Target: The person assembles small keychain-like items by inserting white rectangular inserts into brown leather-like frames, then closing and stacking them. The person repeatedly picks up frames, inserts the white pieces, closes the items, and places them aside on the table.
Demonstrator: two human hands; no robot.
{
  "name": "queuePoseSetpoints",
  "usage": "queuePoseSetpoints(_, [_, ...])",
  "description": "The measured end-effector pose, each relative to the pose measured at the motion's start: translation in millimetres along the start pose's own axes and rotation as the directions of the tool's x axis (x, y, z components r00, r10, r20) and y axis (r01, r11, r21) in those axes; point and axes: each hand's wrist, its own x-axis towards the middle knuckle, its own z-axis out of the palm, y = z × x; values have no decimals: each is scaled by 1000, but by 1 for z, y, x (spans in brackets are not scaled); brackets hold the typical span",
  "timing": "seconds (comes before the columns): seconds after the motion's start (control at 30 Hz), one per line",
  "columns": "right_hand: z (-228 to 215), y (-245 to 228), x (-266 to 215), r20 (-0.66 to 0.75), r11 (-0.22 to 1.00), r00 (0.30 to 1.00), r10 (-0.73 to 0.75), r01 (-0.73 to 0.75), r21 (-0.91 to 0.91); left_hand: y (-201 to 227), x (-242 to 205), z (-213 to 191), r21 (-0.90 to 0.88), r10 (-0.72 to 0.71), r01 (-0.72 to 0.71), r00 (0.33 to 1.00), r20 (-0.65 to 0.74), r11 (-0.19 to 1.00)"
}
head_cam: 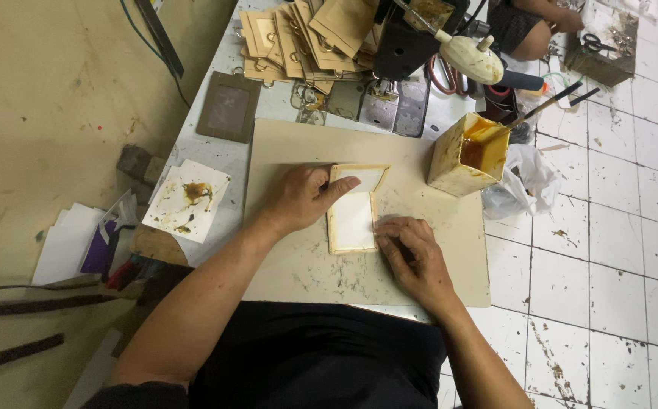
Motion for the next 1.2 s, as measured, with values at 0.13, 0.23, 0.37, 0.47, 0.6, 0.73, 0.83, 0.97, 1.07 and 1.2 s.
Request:
queuePoseSetpoints(0.13, [-1, -1, 0, 5, 1000, 1000, 5, -5, -3, -2, 1, 3, -17, -9, 10, 1000, 13, 1000])
queuePoseSetpoints(0.23, [-1, 0, 0, 16, 1000, 1000, 13, -13, 0, -6, 1, 6, -20, -13, 13, 1000, -14, 1000])
queuePoseSetpoints(0.37, [0, 5, -2, 5, 1000, 1000, -21, 21, 16, -9, 3, 7, 11, -10, 11, 1000, -24, 1000])
queuePoseSetpoints(0.47, [0, 7, -1, 5, 998, 998, -58, 58, 19, -3, 0, 2, 30, -6, 7, 1000, -28, 1000])
queuePoseSetpoints(0.6, [-3, 10, 3, 12, 998, 998, -68, 68, 15, 3, -1, -1, 5, -23, 23, 1000, -19, 1000])
queuePoseSetpoints(0.73, [-10, 4, 13, 30, 1000, 1000, -1, 2, -30, -8, 1, 5, 12, -40, 40, 999, -3, 999])
queuePoseSetpoints(0.83, [-10, 9, 20, 22, 997, 1000, -10, 11, -71, -10, 2, 6, 24, -33, 33, 999, 3, 999])
queuePoseSetpoints(0.97, [-5, 15, 29, 34, 987, 999, -36, 41, -156, -6, 2, 5, 19, -32, 32, 999, -2, 999])
queuePoseSetpoints(1.07, [2, 24, 33, 36, 976, 999, -33, 40, -214, -4, 3, 5, 18, -29, 29, 1000, -3, 999])
queuePoseSetpoints(1.2, [8, 36, 36, 40, 954, 996, -75, 84, -288, -7, 2, 6, 13, -28, 28, 1000, 2, 1000])
